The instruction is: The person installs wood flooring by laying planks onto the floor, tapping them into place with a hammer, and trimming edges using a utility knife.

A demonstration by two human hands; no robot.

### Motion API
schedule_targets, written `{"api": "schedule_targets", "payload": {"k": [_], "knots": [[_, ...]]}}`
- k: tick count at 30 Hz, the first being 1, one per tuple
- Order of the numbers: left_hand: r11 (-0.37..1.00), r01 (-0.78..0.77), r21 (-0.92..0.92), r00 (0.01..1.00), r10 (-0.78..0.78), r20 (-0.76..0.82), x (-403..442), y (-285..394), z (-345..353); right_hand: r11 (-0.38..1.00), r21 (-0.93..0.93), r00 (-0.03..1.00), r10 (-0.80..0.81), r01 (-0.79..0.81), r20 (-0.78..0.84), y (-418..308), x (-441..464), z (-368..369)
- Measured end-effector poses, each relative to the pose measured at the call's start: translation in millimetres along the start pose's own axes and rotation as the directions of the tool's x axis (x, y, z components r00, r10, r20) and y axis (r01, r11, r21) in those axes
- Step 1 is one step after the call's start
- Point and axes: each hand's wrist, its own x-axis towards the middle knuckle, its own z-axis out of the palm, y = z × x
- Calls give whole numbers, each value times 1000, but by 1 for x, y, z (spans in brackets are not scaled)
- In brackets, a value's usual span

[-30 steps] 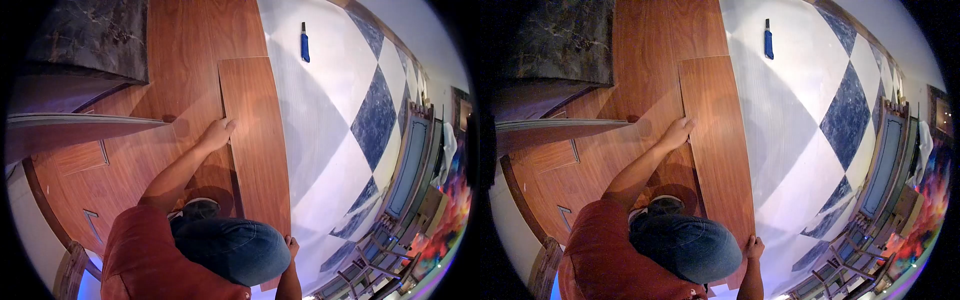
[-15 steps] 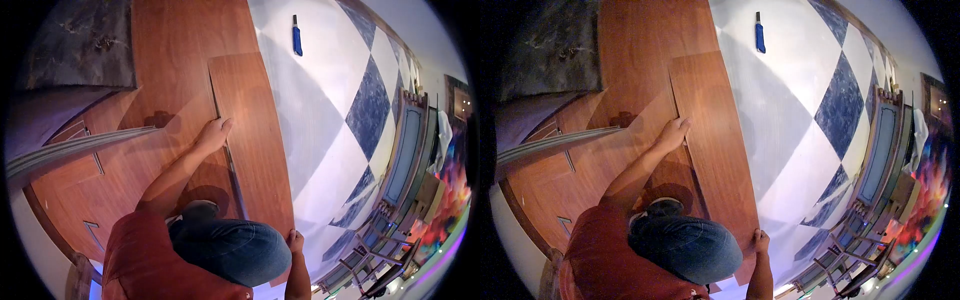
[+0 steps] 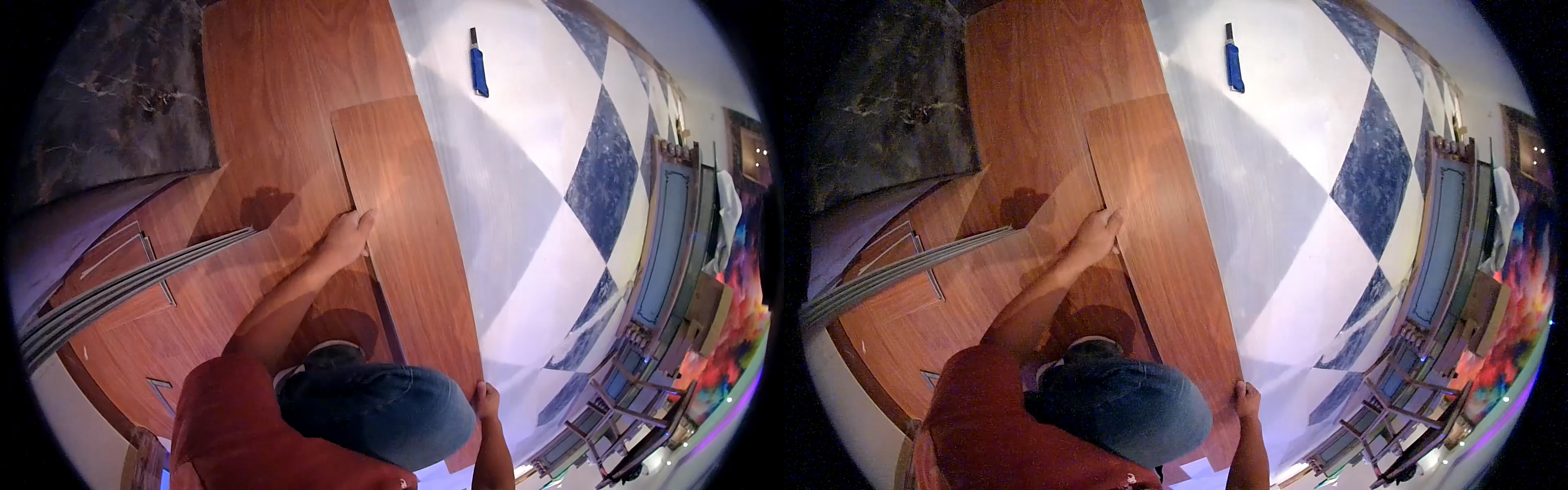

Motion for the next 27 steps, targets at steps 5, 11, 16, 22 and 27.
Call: {"api": "schedule_targets", "payload": {"k": [5,11,16,22,27], "knots": [[1000,-23,19,1000,23,-6,-1,1,-1,997,-44,998,-67,67,-5,-18,-6,-13],[812,-23,583,999,45,-24,-6,67,-49,996,-73,998,-49,50,28,-14,-5,-19],[720,-79,690,817,443,-368,55,43,-75,992,-99,997,-72,75,31,-23,7,-4],[347,-132,929,644,742,-185,70,31,-73,999,43,999,2,-4,40,3,25,25],[315,-139,939,671,727,-145,77,33,-75,999,-39,999,-9,7,-52,-4,15,16]]}}
